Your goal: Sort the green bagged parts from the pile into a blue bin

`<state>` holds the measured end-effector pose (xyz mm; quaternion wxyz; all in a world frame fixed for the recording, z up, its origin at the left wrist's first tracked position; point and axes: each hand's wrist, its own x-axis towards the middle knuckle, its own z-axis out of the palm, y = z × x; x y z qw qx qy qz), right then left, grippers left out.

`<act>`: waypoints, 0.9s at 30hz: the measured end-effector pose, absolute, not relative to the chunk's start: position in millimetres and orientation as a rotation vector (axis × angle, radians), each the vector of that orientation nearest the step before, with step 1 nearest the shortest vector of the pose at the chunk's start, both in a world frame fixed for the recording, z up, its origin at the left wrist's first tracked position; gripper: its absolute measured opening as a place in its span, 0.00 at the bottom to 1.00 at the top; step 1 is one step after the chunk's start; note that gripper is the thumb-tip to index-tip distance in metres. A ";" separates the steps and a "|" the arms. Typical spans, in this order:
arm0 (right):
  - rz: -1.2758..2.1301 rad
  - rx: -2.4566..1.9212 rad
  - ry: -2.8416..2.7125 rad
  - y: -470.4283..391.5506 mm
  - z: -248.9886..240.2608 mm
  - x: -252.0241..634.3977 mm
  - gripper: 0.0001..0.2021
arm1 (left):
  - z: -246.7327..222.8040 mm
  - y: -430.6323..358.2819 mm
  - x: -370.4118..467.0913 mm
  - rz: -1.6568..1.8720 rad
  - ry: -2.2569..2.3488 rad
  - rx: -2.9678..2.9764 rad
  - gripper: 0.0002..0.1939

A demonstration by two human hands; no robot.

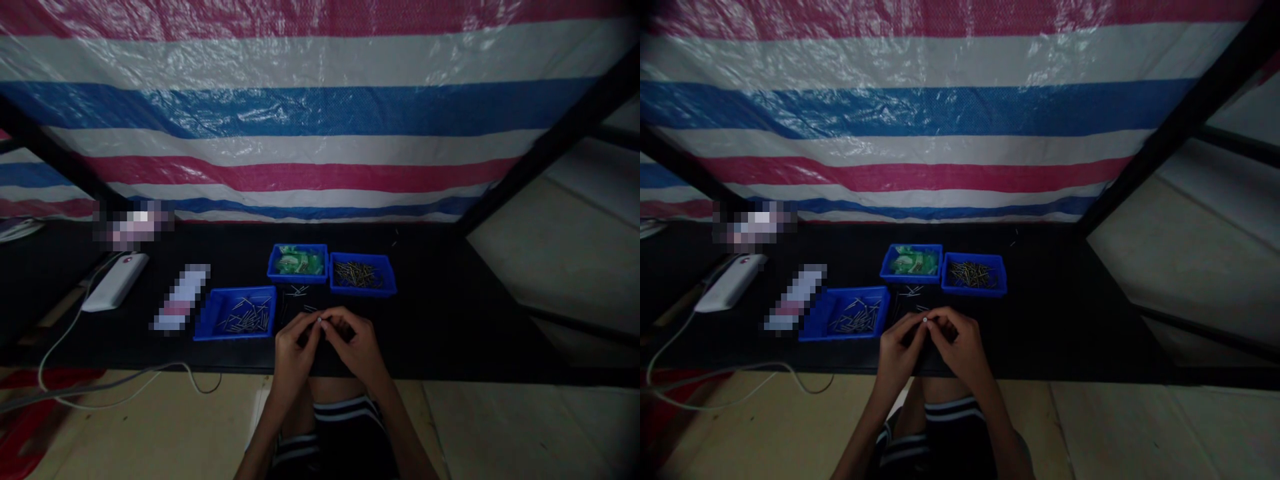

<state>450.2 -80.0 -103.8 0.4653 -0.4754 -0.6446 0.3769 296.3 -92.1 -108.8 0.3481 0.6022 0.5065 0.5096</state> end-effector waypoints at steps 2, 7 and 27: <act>0.929 -1.163 -1.580 -79.8 -104.0 450.1 0.05 | -109.0 -92.1 296.2 1.318 1.315 1.565 0.11; 0.953 -1.170 -1.576 -80.1 -103.9 449.6 0.05 | -110.3 -92.0 295.3 1.317 1.322 1.569 0.11; 0.929 -1.148 -1.571 -80.9 -104.5 450.3 0.05 | -112.3 -91.1 295.4 1.316 1.328 1.578 0.12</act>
